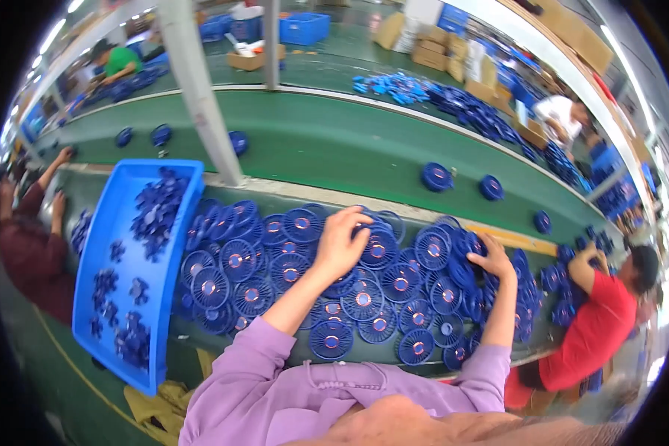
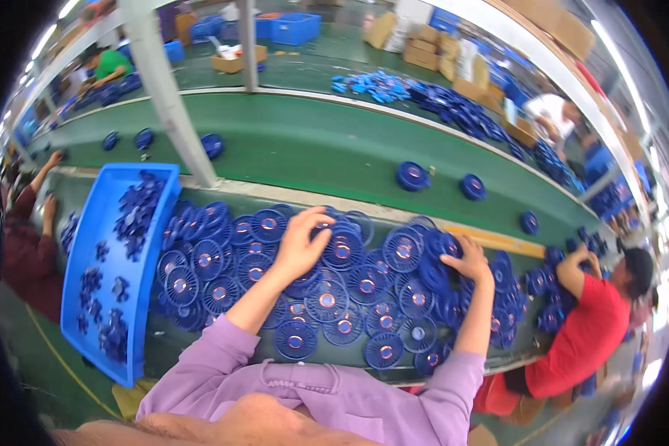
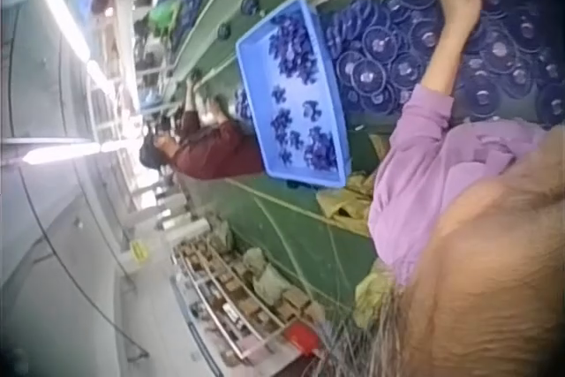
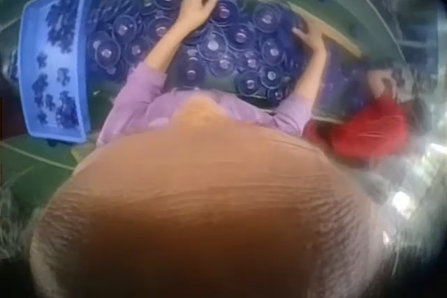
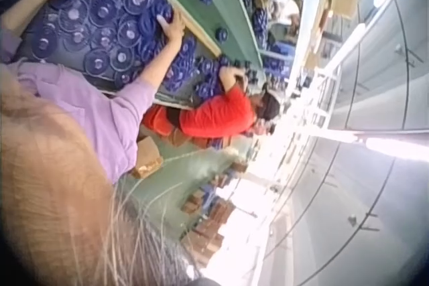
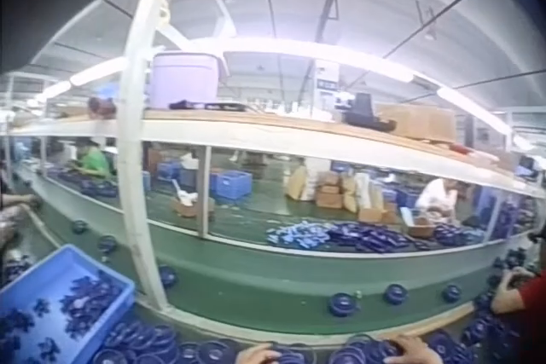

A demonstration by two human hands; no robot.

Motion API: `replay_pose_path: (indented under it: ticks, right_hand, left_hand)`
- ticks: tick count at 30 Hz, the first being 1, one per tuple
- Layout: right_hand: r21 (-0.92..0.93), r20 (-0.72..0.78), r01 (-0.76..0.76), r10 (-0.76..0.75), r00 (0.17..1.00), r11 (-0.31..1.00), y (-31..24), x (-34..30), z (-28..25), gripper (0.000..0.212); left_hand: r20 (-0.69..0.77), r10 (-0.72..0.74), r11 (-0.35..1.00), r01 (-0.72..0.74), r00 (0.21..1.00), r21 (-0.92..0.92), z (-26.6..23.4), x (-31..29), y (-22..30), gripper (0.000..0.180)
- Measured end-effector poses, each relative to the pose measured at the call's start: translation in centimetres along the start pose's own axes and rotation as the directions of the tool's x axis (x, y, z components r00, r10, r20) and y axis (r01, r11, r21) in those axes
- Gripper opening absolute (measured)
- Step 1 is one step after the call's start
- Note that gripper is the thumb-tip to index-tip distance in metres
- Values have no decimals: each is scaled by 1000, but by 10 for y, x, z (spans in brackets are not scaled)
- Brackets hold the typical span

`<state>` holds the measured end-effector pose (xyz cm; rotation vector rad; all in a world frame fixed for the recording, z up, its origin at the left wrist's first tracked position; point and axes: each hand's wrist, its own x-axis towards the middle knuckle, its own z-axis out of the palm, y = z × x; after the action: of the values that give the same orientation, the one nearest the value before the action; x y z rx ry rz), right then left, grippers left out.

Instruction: The person assembles mini fans by picking up fan casing parts from the conveyor belt and attaching them onto fan grilles by hand.

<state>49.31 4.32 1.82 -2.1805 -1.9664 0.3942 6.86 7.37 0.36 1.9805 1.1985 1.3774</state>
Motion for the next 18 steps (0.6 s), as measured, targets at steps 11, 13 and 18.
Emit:
replay_pose_path:
  ticks: [11, 13, 18]
  right_hand:
    - [277, -102, 199, -177, 979, 940, -6, -28, -4, 79]
    - [323, -89, 200, -181, 979, 925, -15, -42, -9, 82]
    - [355, -117, 232, -203, 972, 905, -37, -73, -14, 89]
  left_hand:
    - [182, 99, 978, -129, 978, 165, -42, 64, -9, 33]
    - [114, 7, 962, -38, 993, 270, -54, 88, -51, 38]
    - [-185, -296, 744, 348, 937, 570, -98, 132, -143, 66]
